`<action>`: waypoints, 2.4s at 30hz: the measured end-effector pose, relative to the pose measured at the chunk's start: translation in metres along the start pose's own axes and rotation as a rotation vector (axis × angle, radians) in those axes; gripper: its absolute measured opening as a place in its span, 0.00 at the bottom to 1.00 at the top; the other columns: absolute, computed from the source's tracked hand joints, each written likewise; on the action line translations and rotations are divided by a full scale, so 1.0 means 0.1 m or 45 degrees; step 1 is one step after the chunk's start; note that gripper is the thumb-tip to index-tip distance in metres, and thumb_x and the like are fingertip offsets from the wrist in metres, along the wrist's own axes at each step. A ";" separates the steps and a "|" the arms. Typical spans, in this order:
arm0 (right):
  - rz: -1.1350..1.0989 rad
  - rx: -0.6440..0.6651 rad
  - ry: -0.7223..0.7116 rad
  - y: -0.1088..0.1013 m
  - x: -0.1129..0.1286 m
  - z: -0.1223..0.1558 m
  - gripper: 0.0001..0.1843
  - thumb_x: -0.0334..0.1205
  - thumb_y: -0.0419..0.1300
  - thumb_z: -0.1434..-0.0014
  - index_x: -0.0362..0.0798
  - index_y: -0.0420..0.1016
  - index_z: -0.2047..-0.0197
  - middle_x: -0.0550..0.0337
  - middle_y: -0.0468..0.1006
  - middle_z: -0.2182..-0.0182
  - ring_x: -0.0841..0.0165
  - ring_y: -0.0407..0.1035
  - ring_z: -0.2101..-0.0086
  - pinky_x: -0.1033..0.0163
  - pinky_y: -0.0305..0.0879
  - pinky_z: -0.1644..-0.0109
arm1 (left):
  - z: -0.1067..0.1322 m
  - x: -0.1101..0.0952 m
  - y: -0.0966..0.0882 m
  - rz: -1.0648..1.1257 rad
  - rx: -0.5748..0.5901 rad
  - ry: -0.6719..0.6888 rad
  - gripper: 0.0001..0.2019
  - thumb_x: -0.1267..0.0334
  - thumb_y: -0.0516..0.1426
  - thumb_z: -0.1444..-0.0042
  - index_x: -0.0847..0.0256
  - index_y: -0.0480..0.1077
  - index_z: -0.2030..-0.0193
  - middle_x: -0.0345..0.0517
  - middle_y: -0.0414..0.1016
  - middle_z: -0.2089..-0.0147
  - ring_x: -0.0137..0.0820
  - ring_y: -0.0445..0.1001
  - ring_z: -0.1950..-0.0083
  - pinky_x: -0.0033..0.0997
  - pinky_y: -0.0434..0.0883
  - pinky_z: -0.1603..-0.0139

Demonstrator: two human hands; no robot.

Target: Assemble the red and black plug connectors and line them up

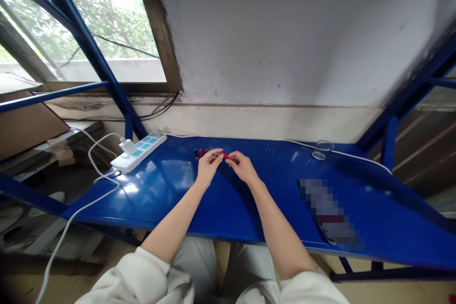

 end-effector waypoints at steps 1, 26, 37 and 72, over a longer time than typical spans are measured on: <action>0.053 0.017 -0.016 0.02 0.00 -0.01 0.12 0.47 0.56 0.49 0.48 0.66 0.66 0.61 0.73 0.73 0.71 0.68 0.73 0.62 0.64 0.66 | 0.00 -0.01 0.01 -0.036 0.027 0.016 0.13 0.59 0.58 0.54 0.60 0.72 0.60 0.45 0.72 0.65 0.25 0.69 0.70 0.25 0.66 0.66; 0.868 0.082 0.249 0.50 -0.50 -0.52 0.05 0.39 0.58 0.51 0.48 0.67 0.73 0.57 0.74 0.74 0.66 0.69 0.70 0.66 0.55 0.72 | -0.10 0.20 -0.46 0.228 -0.509 -0.323 0.09 0.66 0.52 0.56 0.64 0.67 0.67 0.44 0.71 0.70 0.24 0.68 0.74 0.22 0.58 0.78; 0.875 0.136 0.327 0.14 -0.43 -0.35 0.13 0.44 0.59 0.52 0.48 0.71 0.64 0.52 0.75 0.69 0.63 0.69 0.68 0.62 0.59 0.68 | -0.04 0.12 -0.20 -0.590 -0.049 0.003 0.07 0.60 0.55 0.52 0.59 0.67 0.77 0.42 0.68 0.78 0.29 0.67 0.75 0.26 0.61 0.70; 0.615 -0.236 -0.014 -0.12 -0.26 0.07 0.13 0.38 0.48 0.45 0.47 0.71 0.61 0.55 0.75 0.68 0.66 0.70 0.68 0.62 0.65 0.64 | 0.12 0.12 0.08 -1.407 0.318 0.179 0.14 0.61 0.44 0.42 0.60 0.69 0.67 0.46 0.73 0.70 0.31 0.71 0.69 0.25 0.58 0.72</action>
Point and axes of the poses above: each hand's wrist, its own z-axis away from the middle knuckle, its own y-axis out of the palm, x = y × z, the point moved 6 cm from there along -z, towards the middle knuckle
